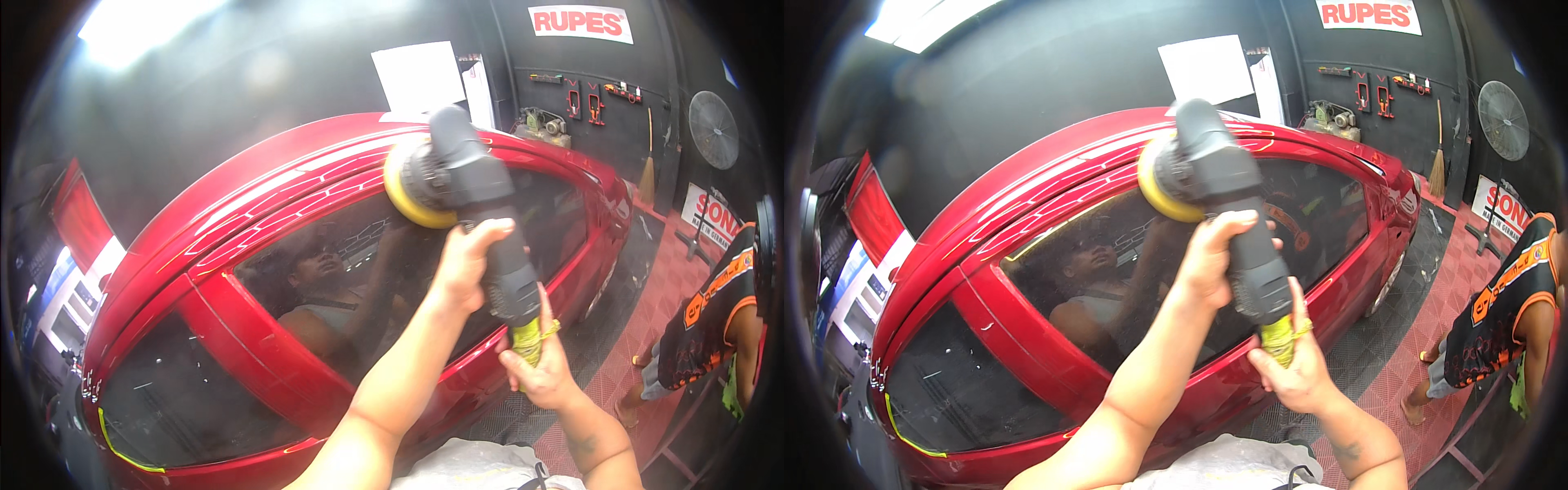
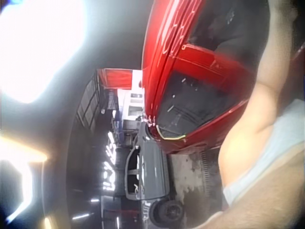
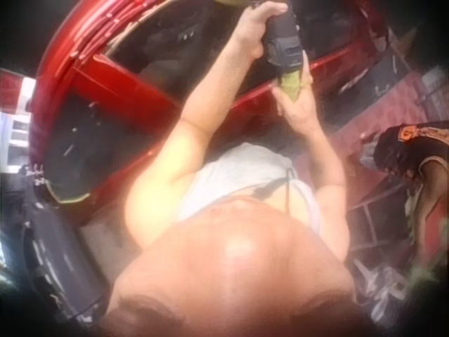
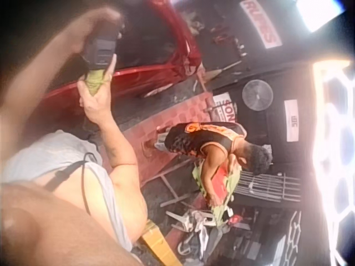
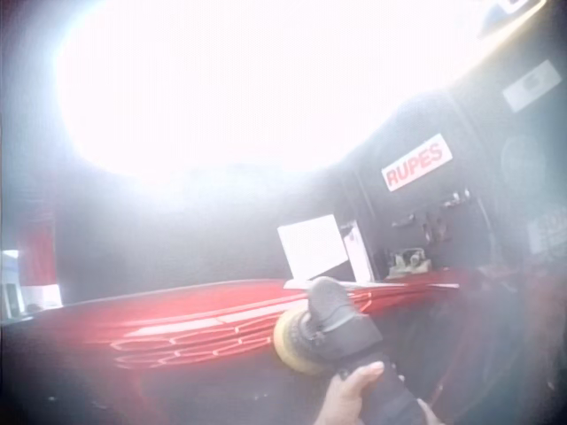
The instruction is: The person uses a rotary polisher with a yellow pad to polish the red car's paint, moving from the front bumper and headlight area along the side fender and door to the rear quarter panel and trunk. The person holds the polisher with both hands and applies it in overlapping passes across the body panels.
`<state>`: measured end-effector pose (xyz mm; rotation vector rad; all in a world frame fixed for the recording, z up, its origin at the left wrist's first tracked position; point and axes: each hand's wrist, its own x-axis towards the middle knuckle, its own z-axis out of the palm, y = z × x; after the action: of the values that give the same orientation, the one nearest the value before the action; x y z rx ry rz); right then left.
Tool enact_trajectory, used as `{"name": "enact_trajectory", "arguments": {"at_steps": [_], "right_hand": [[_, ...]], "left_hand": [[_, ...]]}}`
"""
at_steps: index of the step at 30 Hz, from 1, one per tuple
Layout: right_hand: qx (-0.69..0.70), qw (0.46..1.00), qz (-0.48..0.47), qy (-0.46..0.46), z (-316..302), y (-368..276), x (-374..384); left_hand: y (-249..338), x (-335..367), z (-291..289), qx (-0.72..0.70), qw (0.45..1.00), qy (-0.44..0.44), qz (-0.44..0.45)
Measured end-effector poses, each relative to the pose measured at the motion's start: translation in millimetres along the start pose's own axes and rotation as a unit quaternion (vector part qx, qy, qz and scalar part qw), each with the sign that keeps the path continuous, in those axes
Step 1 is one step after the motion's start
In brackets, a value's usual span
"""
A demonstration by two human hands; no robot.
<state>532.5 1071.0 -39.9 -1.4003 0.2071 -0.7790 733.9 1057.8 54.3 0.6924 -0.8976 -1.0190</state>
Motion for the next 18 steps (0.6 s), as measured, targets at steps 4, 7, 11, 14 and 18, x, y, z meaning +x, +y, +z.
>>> {"name": "enact_trajectory", "arguments": {"at_steps": [4, 7, 11, 14, 18], "right_hand": [[0.021, 0.998, -0.026, 0.049, -42, 2, 16], [0.011, 0.998, -0.029, 0.047, -57, -3, 22], [-0.035, 0.998, -0.053, 0.018, -66, -6, 21], [-0.076, 0.994, -0.067, -0.035, -51, -23, 30], [-0.099, 0.987, -0.058, -0.113, -19, -47, 34]], "left_hand": [[-49, 71, 13, 0.008, 0.999, 0.003, -0.050], [-45, 75, 25, 0.001, 0.998, 0.005, -0.060], [-25, 52, 38, 0.010, 0.998, 0.053, 0.042], [-4, 28, 28, -0.010, 0.992, 0.059, 0.113], [35, -27, 13, -0.044, 0.983, 0.055, 0.169]]}}
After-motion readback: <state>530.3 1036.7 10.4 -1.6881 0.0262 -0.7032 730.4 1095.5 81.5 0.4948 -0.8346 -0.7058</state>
